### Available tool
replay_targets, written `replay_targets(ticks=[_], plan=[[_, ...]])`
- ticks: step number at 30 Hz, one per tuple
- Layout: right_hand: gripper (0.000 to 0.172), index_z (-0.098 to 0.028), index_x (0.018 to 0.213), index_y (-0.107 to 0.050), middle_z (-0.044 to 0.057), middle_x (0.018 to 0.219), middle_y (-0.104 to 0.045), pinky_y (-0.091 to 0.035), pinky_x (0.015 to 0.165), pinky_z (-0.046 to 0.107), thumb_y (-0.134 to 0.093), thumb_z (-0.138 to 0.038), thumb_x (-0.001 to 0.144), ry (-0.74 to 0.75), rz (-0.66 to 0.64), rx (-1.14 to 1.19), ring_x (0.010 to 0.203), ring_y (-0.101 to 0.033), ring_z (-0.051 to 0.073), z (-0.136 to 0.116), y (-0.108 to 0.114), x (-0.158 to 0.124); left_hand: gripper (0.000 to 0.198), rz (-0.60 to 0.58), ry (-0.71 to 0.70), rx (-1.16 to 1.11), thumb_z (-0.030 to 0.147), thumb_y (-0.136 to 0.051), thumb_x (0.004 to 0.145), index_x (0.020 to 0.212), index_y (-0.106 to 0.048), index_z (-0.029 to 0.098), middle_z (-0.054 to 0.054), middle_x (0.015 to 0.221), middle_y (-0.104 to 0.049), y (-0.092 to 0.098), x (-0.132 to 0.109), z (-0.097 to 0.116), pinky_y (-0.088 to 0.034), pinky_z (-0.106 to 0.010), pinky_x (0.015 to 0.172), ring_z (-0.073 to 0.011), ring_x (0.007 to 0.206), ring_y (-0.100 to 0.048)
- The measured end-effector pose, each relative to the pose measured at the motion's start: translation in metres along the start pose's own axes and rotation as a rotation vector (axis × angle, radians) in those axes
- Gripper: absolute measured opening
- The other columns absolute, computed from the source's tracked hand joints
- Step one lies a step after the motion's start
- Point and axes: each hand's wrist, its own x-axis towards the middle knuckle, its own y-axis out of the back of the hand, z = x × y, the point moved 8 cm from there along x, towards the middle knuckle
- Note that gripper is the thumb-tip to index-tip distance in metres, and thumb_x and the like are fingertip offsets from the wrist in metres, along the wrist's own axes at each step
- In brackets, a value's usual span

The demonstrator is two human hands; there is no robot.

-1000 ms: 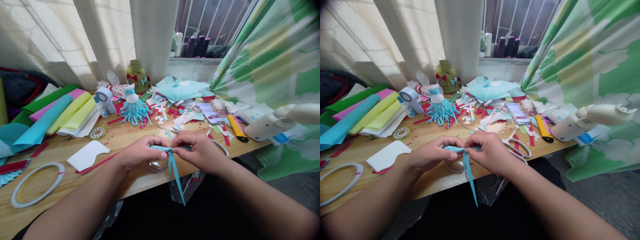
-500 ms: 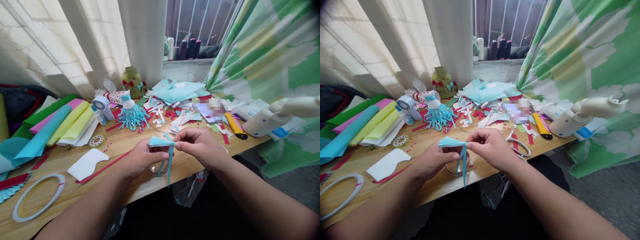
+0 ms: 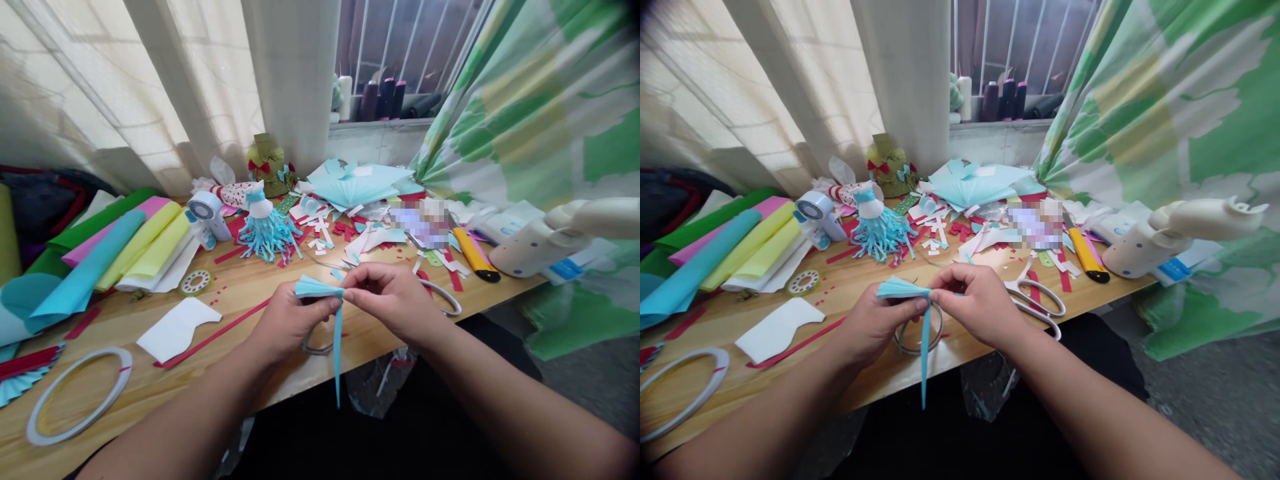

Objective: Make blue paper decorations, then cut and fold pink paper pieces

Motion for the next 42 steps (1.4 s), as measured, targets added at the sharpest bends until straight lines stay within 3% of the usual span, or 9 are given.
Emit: replay_targets(ticks=[13, 18, 24, 27, 36, 42], plan=[[0.005, -0.015, 0.073, -0.064, 0.002, 0.069, -0.064, -0.048, 0.062, 0.027, -0.062, -0.020, 0.075, 0.038, 0.093, -0.025, 0.066, -0.059, 0.014, 0.003, -0.002, -0.004, 0.009, 0.020, -0.006, -0.138, 0.022, -0.073, 0.068, 0.069, -0.068, 0.014, 0.002, 0.053, -0.060, -0.004, 0.000, -0.004, -0.040, -0.021, 0.050, -0.0094, 0.050, -0.051], [0.003, -0.018, 0.075, -0.063, 0.001, 0.072, -0.062, -0.048, 0.064, 0.027, -0.061, -0.016, 0.077, 0.190, 0.205, -0.183, 0.068, -0.059, 0.015, -0.004, -0.002, -0.010, 0.012, 0.066, -0.007, -0.118, 0.021, -0.071, 0.068, 0.062, -0.066, 0.013, 0.001, 0.053, -0.059, -0.004, -0.002, -0.003, -0.042, -0.021, 0.053, -0.0092, 0.051, -0.051], [0.012, -0.020, 0.079, -0.062, 0.003, 0.072, -0.061, -0.047, 0.064, 0.030, -0.057, -0.010, 0.079, 0.485, 0.325, -0.380, 0.069, -0.058, 0.016, -0.024, -0.008, -0.022, 0.015, 0.128, 0.003, -0.043, 0.018, -0.068, 0.067, 0.054, -0.061, 0.014, 0.001, 0.050, -0.058, -0.001, -0.004, 0.000, -0.040, -0.022, 0.052, -0.0096, 0.050, -0.050], [0.015, -0.021, 0.084, -0.062, 0.004, 0.075, -0.061, -0.049, 0.065, 0.030, -0.056, -0.009, 0.080, 0.544, 0.350, -0.412, 0.071, -0.058, 0.017, -0.024, -0.010, -0.026, 0.014, 0.149, 0.000, -0.051, 0.018, -0.067, 0.066, 0.054, -0.061, 0.014, 0.002, 0.051, -0.059, 0.000, -0.005, 0.000, -0.041, -0.022, 0.052, -0.0099, 0.049, -0.051], [0.026, -0.019, 0.100, -0.065, 0.008, 0.083, -0.064, -0.049, 0.064, 0.034, -0.058, -0.007, 0.078, 0.742, 0.284, -0.589, 0.075, -0.057, 0.020, -0.029, -0.012, -0.036, 0.010, 0.100, 0.016, -0.237, 0.018, -0.070, 0.068, 0.060, -0.066, 0.014, 0.002, 0.052, -0.061, -0.005, -0.006, -0.006, -0.042, -0.021, 0.052, -0.0090, 0.050, -0.052], [0.027, -0.021, 0.102, -0.066, 0.009, 0.088, -0.065, -0.050, 0.066, 0.032, -0.055, -0.009, 0.081, 0.745, 0.256, -0.600, 0.078, -0.060, 0.019, -0.030, -0.010, -0.037, 0.005, 0.090, 0.027, -0.327, 0.017, -0.071, 0.069, 0.065, -0.069, 0.015, -0.001, 0.059, -0.066, -0.005, -0.006, -0.011, -0.043, -0.022, 0.058, -0.0109, 0.057, -0.055]])
